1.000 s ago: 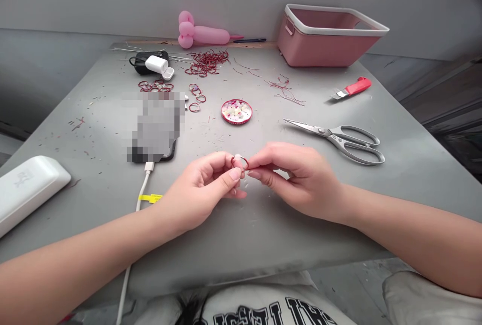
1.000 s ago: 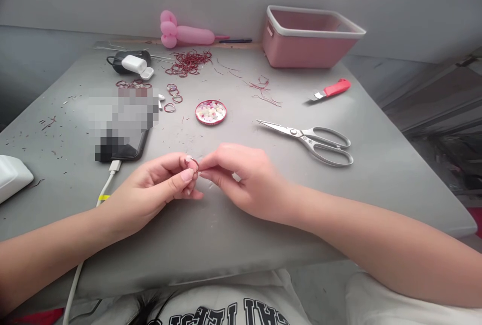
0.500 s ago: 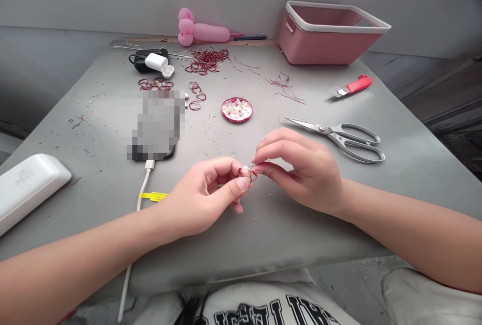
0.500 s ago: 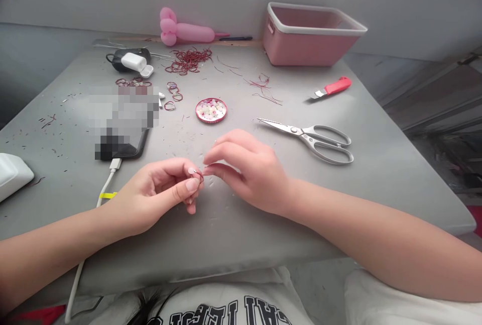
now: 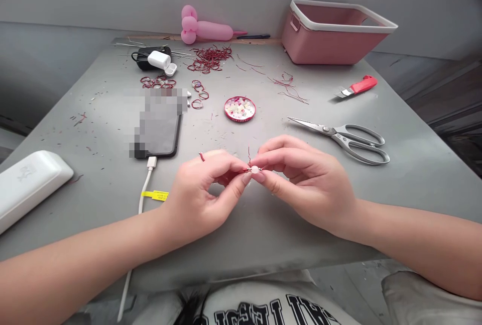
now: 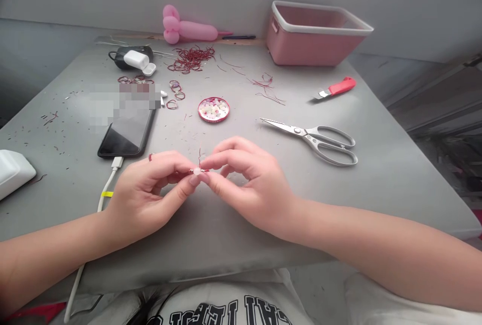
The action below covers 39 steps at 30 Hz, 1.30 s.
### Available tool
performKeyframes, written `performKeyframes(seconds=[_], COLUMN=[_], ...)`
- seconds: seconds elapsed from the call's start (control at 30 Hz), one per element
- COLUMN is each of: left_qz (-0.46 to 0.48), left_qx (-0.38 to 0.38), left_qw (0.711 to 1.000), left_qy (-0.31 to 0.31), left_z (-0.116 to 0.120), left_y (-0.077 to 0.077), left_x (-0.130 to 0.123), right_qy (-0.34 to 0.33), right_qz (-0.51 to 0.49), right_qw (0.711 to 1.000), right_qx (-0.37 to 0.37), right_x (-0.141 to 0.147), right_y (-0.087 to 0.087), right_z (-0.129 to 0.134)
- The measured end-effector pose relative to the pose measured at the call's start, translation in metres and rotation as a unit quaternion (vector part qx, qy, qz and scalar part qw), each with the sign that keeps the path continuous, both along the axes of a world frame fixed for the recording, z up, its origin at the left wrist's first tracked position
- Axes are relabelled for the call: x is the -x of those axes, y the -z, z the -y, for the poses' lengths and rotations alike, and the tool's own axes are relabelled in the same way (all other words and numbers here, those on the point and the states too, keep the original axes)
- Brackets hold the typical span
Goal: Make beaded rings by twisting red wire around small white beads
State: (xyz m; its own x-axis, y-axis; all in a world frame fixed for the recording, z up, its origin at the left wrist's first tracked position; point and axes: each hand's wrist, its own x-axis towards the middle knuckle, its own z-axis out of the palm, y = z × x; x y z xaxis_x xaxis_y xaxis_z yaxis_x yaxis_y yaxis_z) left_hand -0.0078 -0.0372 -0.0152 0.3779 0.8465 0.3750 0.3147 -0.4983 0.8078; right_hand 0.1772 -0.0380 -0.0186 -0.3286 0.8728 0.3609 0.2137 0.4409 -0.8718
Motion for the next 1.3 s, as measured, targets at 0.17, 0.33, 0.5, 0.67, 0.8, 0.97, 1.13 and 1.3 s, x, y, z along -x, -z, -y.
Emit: performKeyframes(seconds=[0.17, 0.33, 0.5, 0.67, 0.8, 0.97, 1.13, 1.3], left_qz=[0.044, 0.136, 0.217, 0.221, 0.156, 0.090, 0.051, 0.097], left_qx=[0.160, 0.361, 0.458, 0.440, 0.352, 0.272, 0.221, 0.317], left_qw=[0.986, 0.921, 0.859, 0.868, 0.923, 0.958, 0.974, 0.943], left_qy=[0.010, 0.050, 0.074, 0.065, 0.005, -0.006, -0.012, 0.014], left_z=[-0.002, -0.006, -0.006, -0.005, -0.003, 0.001, 0.001, -0.001], left_y=[-0.002, -0.004, 0.001, 0.001, -0.003, -0.002, -0.004, -0.008], left_x=[-0.001, -0.001, 0.000, -0.002, -0.002, -0.002, -0.002, -0.003], right_qy=[0.000, -0.026, -0.147, -0.232, -0.041, 0.031, -0.009, -0.096], right_qz=[-0.029, -0.078, -0.172, -0.155, -0.020, 0.090, 0.061, -0.063], right_qw=[1.000, 0.994, 0.954, 0.922, 0.999, 0.956, 0.990, 0.988], right_qx=[0.012, 0.069, 0.194, 0.268, -0.028, -0.277, -0.126, 0.104], right_x=[0.001, 0.000, 0.002, 0.001, -0.002, 0.000, 0.000, -0.003], right_y=[0.003, 0.007, 0.012, 0.010, 0.006, 0.003, 0.004, 0.005], right_z=[-0.003, -0.008, -0.019, -0.026, -0.023, -0.013, -0.010, -0.022])
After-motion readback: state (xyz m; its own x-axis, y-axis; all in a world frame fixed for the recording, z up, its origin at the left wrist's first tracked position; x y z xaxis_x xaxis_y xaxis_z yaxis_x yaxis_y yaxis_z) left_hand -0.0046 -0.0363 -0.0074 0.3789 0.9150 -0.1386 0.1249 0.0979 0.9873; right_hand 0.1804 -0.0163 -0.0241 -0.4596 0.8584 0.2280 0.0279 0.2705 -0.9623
